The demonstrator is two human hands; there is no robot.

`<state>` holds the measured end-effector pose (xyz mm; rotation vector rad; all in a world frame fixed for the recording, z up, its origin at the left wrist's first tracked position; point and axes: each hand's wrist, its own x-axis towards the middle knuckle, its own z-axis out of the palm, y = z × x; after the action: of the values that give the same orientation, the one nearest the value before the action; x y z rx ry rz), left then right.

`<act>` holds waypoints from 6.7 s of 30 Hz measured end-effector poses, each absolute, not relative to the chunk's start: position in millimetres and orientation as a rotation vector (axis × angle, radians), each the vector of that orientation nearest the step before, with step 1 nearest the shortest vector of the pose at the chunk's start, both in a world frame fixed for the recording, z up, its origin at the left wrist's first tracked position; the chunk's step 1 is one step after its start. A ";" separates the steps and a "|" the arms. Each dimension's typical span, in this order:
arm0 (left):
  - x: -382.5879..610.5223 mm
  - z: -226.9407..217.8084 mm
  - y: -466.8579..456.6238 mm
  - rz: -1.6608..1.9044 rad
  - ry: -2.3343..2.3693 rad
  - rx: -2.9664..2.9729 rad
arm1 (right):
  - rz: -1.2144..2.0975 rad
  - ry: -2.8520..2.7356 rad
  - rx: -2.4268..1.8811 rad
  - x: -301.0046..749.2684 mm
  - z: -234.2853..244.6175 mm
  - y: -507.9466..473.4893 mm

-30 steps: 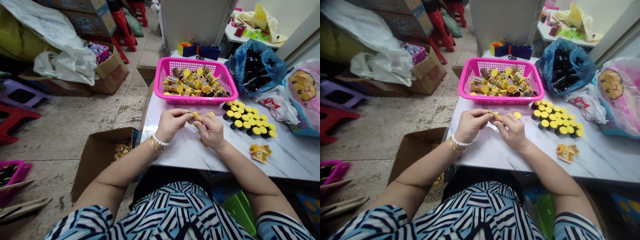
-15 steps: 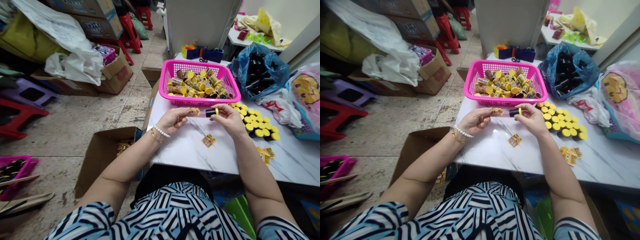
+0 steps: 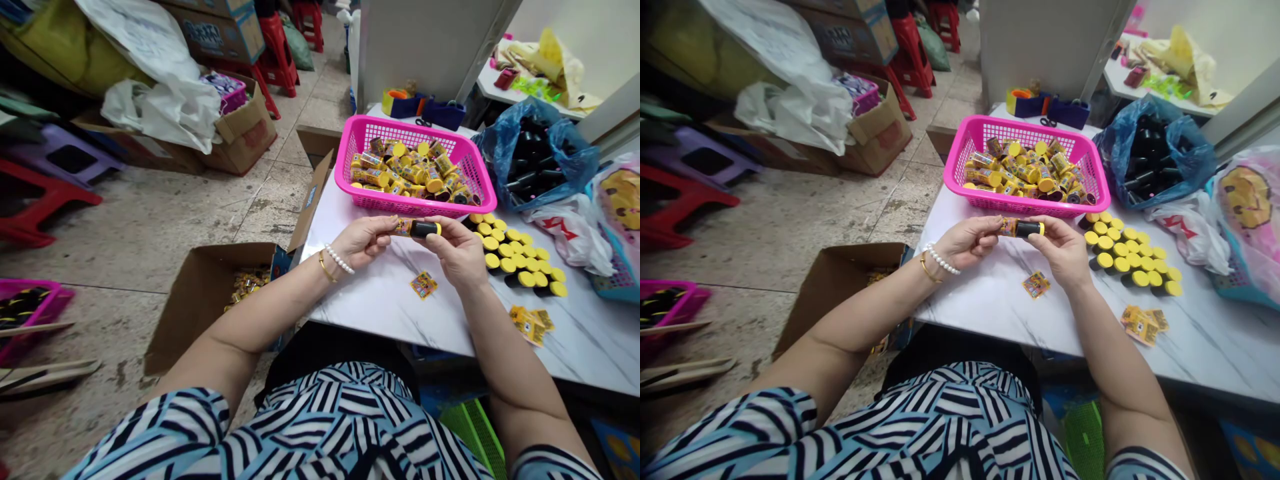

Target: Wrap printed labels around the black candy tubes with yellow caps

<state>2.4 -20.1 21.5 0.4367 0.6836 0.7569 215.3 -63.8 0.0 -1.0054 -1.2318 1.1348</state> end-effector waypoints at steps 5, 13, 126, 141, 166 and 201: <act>5.3 19.1 -20.0 0.743 0.673 0.431 | 0.927 -1.328 -1.056 205.0 2.9 -73.6; 3.7 12.3 -16.8 0.692 0.649 0.481 | 0.405 -1.635 -1.267 213.4 1.9 -77.4; 14.3 0.4 -22.2 0.470 0.633 0.637 | 0.511 -1.754 -1.054 210.4 -14.5 -66.9; 20.9 -4.2 -27.4 0.517 0.704 0.670 | 0.433 -1.804 -1.097 211.6 -12.6 -67.8; 32.3 13.4 -47.7 0.788 1.077 1.948 | 0.550 -2.731 -1.606 251.5 21.9 -73.1; 40.1 -8.1 -33.6 0.917 0.909 0.932 | 1.181 -1.200 -1.263 215.2 -19.8 -57.1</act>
<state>40.1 -33.6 -8.1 0.9325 0.9089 0.9169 215.2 -57.1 -19.8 -1.2627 -1.1999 1.1811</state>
